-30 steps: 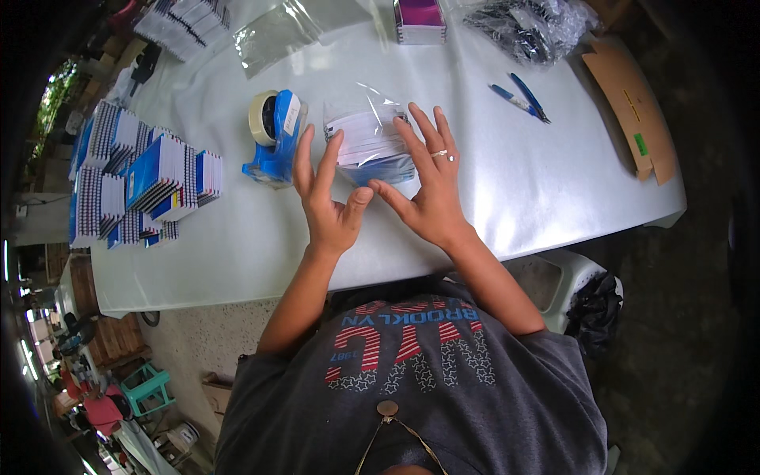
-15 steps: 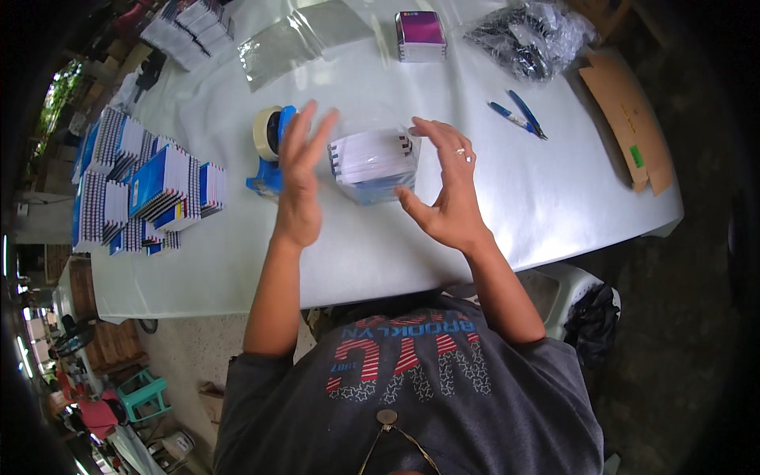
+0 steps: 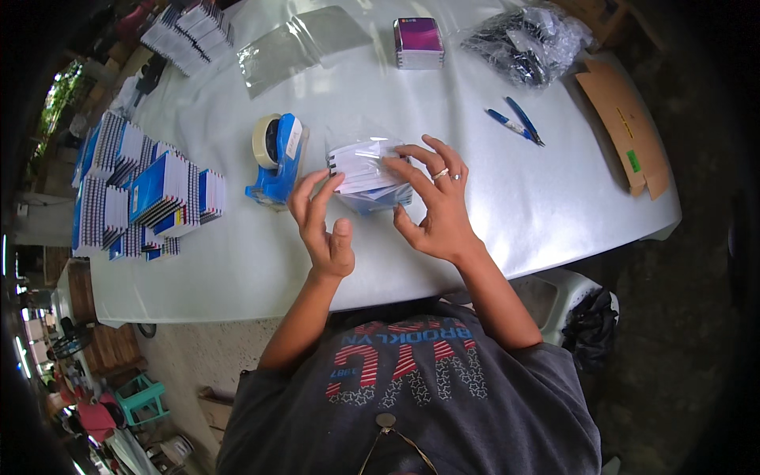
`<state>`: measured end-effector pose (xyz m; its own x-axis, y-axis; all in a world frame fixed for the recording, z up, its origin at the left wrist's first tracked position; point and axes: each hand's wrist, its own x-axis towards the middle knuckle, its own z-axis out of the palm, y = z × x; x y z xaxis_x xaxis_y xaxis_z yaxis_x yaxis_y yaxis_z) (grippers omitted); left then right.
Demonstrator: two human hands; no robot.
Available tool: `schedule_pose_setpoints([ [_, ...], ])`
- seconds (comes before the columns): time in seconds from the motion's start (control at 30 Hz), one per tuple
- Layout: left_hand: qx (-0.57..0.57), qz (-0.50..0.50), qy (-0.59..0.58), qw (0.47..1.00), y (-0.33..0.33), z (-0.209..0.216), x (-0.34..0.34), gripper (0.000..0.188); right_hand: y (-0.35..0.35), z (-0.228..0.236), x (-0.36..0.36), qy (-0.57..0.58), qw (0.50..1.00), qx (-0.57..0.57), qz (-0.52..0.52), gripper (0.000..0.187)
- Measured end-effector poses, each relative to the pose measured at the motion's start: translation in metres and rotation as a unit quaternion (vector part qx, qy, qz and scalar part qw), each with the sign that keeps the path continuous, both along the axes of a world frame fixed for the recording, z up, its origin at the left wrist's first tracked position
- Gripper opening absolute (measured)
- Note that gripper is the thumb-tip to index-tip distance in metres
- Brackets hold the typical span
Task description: The person places individual notebooks into clear plastic bags by hand and seals the bags with adhesive tape using a blue tape dispenser.
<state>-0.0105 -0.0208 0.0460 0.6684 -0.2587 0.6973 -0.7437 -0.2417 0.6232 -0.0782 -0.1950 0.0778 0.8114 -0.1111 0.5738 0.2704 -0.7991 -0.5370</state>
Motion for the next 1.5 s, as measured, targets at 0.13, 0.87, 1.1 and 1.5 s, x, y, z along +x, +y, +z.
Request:
schedule_pose_setpoints([
  [0.13,0.099,0.009,-0.073,0.992,0.001,0.016,0.006,0.067,0.000,0.004,0.001,-0.011,0.999,-0.039,0.002,0.053],
  [0.87,0.177,-0.022,-0.100,0.979,0.006,0.024,0.012,0.082,0.001,-0.003,0.008,-0.089,0.964,0.251,-0.019,0.047],
  [1.1,0.102,-0.012,-0.103,0.989,0.010,0.016,0.014,0.078,-0.002,0.038,0.014,0.003,0.994,0.106,-0.001,0.030],
  [1.5,0.114,-0.020,-0.101,0.988,0.006,0.017,0.012,0.073,0.013,0.055,0.007,0.021,0.994,0.009,-0.102,0.016],
])
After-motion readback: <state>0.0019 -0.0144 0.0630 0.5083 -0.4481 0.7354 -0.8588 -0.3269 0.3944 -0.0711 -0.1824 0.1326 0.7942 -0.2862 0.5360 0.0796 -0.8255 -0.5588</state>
